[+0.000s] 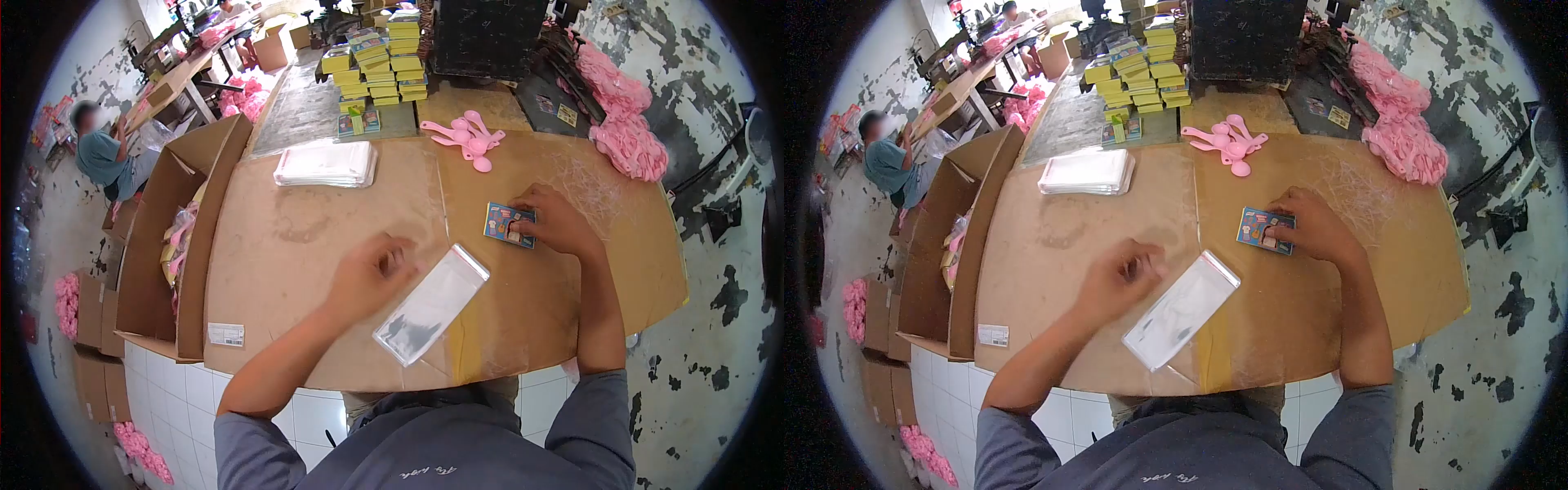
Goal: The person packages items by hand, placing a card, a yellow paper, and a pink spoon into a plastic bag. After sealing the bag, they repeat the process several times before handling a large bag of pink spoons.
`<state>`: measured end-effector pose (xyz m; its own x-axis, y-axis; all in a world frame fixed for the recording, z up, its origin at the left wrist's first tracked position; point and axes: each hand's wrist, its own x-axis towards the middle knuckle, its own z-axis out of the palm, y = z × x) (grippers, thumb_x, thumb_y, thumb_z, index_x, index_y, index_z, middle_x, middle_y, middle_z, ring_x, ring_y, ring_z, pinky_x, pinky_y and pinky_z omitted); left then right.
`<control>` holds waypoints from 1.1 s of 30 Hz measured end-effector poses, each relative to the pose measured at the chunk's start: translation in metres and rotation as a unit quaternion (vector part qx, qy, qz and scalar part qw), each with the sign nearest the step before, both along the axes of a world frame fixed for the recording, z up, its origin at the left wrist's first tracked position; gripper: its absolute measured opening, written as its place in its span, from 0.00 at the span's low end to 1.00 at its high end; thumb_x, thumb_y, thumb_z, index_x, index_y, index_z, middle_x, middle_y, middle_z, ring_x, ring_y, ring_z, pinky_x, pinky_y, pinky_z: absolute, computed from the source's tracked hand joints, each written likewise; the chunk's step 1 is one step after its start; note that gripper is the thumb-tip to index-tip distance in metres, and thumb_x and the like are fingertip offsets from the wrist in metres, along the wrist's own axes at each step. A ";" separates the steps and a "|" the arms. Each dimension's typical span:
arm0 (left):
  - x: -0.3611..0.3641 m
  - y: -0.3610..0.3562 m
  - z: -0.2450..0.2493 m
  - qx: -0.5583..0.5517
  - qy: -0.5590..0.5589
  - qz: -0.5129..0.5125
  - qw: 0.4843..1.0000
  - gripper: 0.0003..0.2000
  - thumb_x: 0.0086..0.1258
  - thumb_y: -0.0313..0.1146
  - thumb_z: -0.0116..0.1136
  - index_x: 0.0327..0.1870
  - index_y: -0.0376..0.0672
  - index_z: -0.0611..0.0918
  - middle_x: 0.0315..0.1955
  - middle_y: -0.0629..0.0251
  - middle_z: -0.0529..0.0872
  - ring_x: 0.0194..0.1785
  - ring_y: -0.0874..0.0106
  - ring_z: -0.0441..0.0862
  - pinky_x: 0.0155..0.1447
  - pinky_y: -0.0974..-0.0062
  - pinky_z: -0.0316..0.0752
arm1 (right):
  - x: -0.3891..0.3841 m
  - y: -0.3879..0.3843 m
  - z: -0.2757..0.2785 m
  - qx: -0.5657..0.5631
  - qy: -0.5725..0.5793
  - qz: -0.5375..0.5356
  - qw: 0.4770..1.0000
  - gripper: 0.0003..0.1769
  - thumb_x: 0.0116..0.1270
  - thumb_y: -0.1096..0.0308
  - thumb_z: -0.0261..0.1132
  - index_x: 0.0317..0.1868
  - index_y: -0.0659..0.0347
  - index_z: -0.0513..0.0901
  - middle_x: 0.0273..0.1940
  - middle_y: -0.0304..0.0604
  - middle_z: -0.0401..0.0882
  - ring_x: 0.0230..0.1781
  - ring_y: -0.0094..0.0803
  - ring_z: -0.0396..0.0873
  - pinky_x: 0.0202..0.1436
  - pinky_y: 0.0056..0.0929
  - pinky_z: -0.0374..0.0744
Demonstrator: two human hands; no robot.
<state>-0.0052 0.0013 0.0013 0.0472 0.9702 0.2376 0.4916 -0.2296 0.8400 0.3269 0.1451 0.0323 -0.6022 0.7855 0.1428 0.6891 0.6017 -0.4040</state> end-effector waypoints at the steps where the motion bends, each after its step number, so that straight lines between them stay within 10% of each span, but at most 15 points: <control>1: 0.009 -0.005 0.002 0.005 0.062 -0.028 0.998 0.13 0.64 0.39 0.75 0.43 0.41 0.87 0.31 0.67 0.83 0.34 0.74 0.82 0.38 0.72 0.76 | 0.001 0.001 0.000 -0.027 -0.004 -0.011 1.000 0.21 0.58 0.66 0.78 0.51 0.62 0.87 0.48 0.44 0.83 0.49 0.38 0.80 0.55 0.36 0.77; 4: 0.018 -0.006 -0.003 0.084 0.168 -0.050 0.981 0.13 0.62 0.35 0.77 0.40 0.39 0.86 0.30 0.67 0.80 0.29 0.78 0.77 0.34 0.76 0.74 | -0.003 0.002 0.006 -0.088 0.048 -0.039 0.994 0.18 0.56 0.68 0.79 0.47 0.62 0.88 0.43 0.43 0.84 0.45 0.35 0.81 0.52 0.35 0.77; 10: 0.018 -0.010 -0.003 -0.048 0.036 -0.002 0.998 0.07 0.65 0.30 0.74 0.38 0.38 0.87 0.29 0.66 0.84 0.28 0.79 0.77 0.35 0.76 0.75 | -0.001 0.008 0.000 -0.126 0.107 -0.060 0.984 0.13 0.58 0.71 0.77 0.44 0.63 0.88 0.40 0.40 0.86 0.38 0.30 0.80 0.48 0.32 0.76; 25: 0.011 -0.009 -0.008 -0.015 0.006 -0.006 1.000 0.08 0.69 0.27 0.64 0.47 0.38 0.85 0.33 0.58 0.89 0.30 0.68 0.85 0.37 0.71 0.79 | -0.011 0.003 0.006 0.039 0.120 -0.037 0.991 0.08 0.65 0.75 0.69 0.44 0.63 0.85 0.41 0.45 0.83 0.43 0.39 0.82 0.50 0.37 0.78; 31: 0.013 -0.008 -0.007 -0.026 0.007 -0.001 1.000 0.07 0.68 0.27 0.64 0.45 0.38 0.84 0.31 0.59 0.88 0.29 0.68 0.85 0.36 0.71 0.78 | -0.049 -0.065 0.050 -0.250 0.189 0.235 0.920 0.08 0.65 0.71 0.67 0.43 0.61 0.81 0.41 0.45 0.80 0.44 0.42 0.81 0.49 0.39 0.77; 33: 0.012 -0.008 -0.008 -0.039 0.003 -0.008 0.999 0.06 0.69 0.27 0.64 0.44 0.37 0.84 0.33 0.64 0.88 0.30 0.76 0.82 0.37 0.76 0.77 | -0.066 -0.075 0.037 -0.114 0.074 0.307 0.942 0.08 0.64 0.70 0.67 0.43 0.61 0.80 0.41 0.46 0.80 0.45 0.44 0.80 0.51 0.41 0.77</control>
<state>0.0066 -0.0067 -0.0066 0.0633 0.9849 0.1611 0.4942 -0.1711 0.8523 0.2608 0.0699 0.0695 -0.9393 0.3168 0.1316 0.1655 0.7545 -0.6351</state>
